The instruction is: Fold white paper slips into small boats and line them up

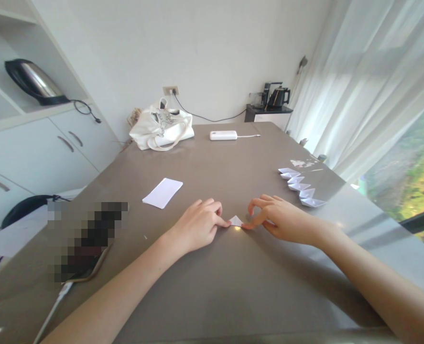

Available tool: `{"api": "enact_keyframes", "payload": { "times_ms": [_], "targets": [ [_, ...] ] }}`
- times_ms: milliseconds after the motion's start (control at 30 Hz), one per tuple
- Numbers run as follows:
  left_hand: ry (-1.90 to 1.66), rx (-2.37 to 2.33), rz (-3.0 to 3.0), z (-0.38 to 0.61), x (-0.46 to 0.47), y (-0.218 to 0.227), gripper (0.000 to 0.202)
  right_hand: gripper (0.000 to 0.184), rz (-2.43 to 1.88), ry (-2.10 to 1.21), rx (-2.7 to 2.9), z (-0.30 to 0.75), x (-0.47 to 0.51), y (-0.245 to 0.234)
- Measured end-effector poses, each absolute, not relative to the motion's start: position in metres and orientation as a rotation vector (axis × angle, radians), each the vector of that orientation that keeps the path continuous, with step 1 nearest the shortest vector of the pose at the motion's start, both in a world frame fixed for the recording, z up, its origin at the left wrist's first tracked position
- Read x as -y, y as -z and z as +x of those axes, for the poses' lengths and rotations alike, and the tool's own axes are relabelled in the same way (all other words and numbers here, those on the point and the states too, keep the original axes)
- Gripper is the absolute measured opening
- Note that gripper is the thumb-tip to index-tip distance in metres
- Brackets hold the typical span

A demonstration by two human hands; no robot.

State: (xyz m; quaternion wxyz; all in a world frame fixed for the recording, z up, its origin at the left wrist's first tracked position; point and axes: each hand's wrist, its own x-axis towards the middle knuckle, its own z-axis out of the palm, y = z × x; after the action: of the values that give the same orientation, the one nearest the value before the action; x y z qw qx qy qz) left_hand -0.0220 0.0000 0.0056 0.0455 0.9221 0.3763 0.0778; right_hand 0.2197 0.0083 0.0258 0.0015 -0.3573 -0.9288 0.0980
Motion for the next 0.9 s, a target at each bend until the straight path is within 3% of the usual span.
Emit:
{"api": "enact_keyframes", "payload": {
  "times_ms": [267, 467, 900],
  "targets": [
    [-0.267, -1.120, 2.762, -0.023, 0.002, -0.007, 0.037, 0.052, -1.178, -0.267, 2.867, 0.216, -0.002, -0.029],
    [-0.475, -1.041, 2.532, -0.014, 0.000, 0.004, 0.015, 0.011, -1.017, -0.348, 2.754, 0.210, -0.005, -0.020],
    [-0.566, -1.154, 2.601, 0.000, 0.007, 0.013, 0.015, 0.011, -1.037, -0.438, 2.555, 0.199, -0.009, -0.004]
  ]
}}
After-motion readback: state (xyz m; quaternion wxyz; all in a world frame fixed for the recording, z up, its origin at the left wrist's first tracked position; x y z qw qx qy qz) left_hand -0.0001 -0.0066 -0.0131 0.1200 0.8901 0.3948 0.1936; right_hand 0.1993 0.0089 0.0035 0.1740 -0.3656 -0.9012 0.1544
